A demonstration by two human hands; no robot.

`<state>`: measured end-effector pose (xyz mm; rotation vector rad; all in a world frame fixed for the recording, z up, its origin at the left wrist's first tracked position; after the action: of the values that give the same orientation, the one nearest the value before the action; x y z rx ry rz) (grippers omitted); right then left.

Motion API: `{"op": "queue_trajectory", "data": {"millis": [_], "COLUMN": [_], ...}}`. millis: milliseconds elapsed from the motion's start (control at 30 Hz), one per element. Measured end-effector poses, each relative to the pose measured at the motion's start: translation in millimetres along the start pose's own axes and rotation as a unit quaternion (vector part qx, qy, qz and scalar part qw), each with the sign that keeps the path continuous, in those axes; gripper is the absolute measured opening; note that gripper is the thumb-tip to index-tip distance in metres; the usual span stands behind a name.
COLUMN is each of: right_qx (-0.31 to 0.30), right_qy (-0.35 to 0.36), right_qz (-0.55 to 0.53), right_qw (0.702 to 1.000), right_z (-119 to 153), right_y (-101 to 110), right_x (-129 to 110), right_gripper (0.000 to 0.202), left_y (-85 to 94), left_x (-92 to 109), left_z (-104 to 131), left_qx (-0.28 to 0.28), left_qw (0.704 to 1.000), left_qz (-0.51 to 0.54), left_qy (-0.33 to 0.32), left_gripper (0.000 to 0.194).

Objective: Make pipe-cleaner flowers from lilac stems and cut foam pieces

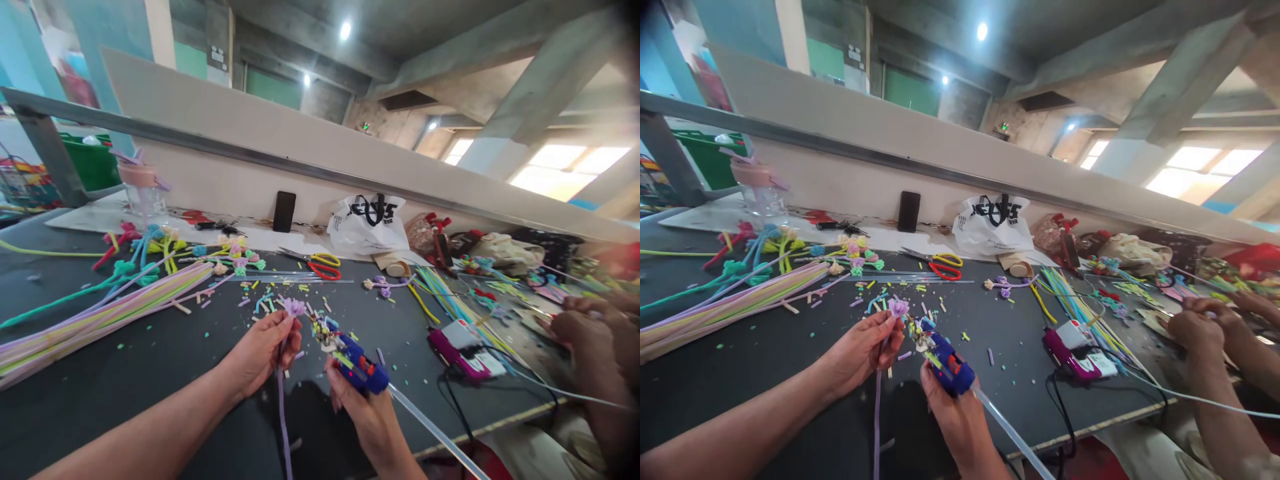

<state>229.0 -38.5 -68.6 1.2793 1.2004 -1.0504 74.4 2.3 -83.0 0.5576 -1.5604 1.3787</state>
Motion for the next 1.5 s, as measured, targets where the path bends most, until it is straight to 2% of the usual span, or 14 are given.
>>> {"op": "queue_trajectory", "data": {"millis": [167, 400, 700, 900, 1267, 1400, 1500], "right_qx": [0.003, 0.007, 0.003, 0.048, 0.068, 0.105, 0.098], "right_qy": [0.038, 0.103, 0.111, 0.098, 0.106, 0.126, 0.114], "right_qz": [0.132, 0.186, 0.187, 0.165, 0.187, 0.190, 0.175], "right_qw": [0.990, 0.977, 0.976, 0.980, 0.974, 0.968, 0.973], "right_z": [0, -2, -2, -4, -8, -6, -7], "right_y": [-3, -5, -6, -5, -2, 1, 0], "right_x": [-11, -13, -19, -16, -2, -4, -5], "right_gripper": [0.024, 0.012, 0.017, 0.015, 0.018, 0.015, 0.015], "left_y": [-1.8, -1.7, -0.7, -0.1, 4.4, 4.2, 3.4], "left_x": [1, 0, -1, -1, -6, -7, -8], "left_z": [1, 2, 0, 0, -5, -5, -4], "left_qx": [-0.010, -0.015, -0.018, -0.010, 0.001, 0.008, 0.005], "left_qw": [1.000, 0.999, 0.998, 0.997, 0.995, 0.995, 0.995], "left_qz": [-0.021, -0.045, -0.052, -0.074, -0.092, -0.096, -0.101], "left_qy": [-0.013, -0.013, -0.016, -0.024, -0.029, -0.016, -0.012], "left_gripper": [0.019, 0.017, 0.016, 0.017, 0.019, 0.019, 0.018]}}
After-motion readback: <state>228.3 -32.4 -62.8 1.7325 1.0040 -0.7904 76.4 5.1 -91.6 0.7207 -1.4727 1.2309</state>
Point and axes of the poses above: each hand's wrist, its own z-axis away from the middle knuckle, its own y-axis out of the back of the hand, x = y × z, the point moved 5 cm from there along -z, towards the middle knuckle, and after that the axes turned 9 degrees about -z, right-handed, at the moved point
